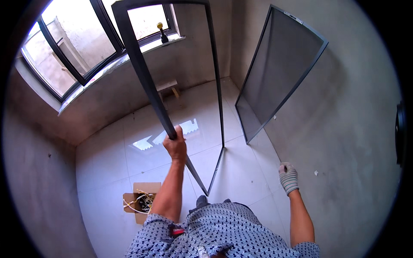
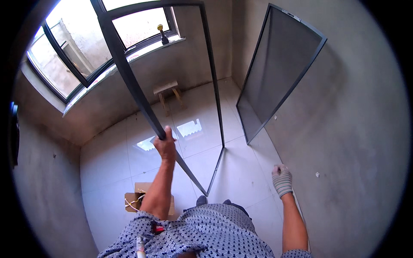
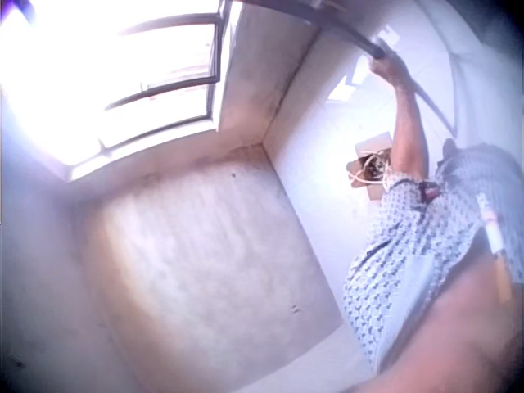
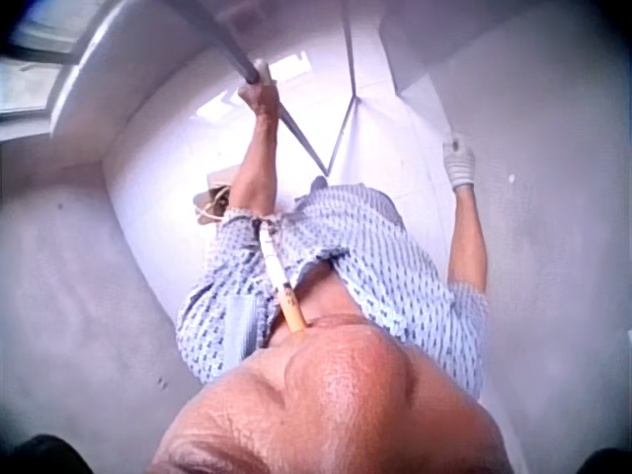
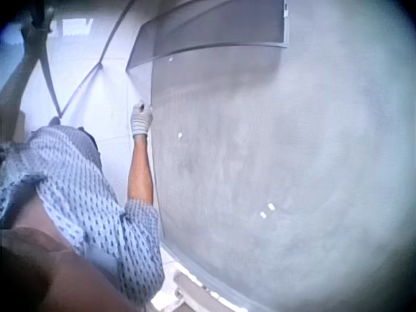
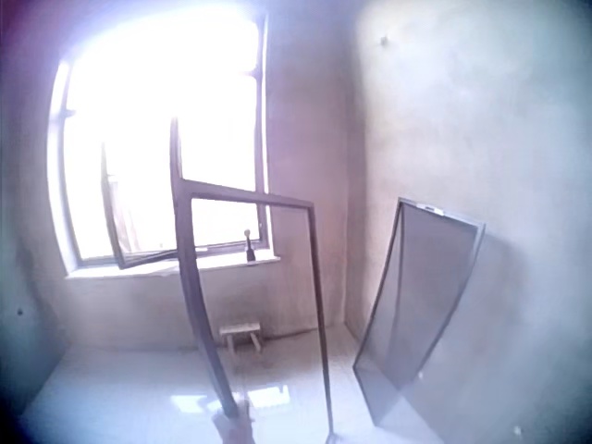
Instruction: The person removes a yellow protective strip from a black metal frame and positions it against a window opening. They then use a cordless drill to drive screws into the frame, securing it to the window structure.
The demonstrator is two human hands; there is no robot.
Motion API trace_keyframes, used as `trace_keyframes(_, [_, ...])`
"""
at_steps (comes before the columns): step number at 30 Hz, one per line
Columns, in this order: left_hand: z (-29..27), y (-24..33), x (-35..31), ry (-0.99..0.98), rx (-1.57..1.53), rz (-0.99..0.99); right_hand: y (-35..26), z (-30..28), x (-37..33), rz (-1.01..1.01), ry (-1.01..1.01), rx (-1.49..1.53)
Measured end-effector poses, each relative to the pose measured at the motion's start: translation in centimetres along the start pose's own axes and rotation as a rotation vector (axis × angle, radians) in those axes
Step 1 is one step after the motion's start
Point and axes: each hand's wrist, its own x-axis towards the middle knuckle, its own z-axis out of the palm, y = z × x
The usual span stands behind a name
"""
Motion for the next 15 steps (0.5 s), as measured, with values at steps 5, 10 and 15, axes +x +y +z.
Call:
trace_keyframes(5, [-4.4, 2.9, 3.5, -0.022, -0.07, 0.079, -1.8, 2.1, -0.2, -0.017, -0.039, -0.032])
trace_keyframes(10, [-11.3, 10.9, 7.1, -0.129, -0.22, 0.166, -4.6, 4.0, 3.0, -0.068, -0.149, -0.047])
trace_keyframes(15, [-18.9, 21.5, 8.3, -0.123, -0.27, 0.167, -9.1, 7.5, 9.1, -0.198, -0.21, 0.029])
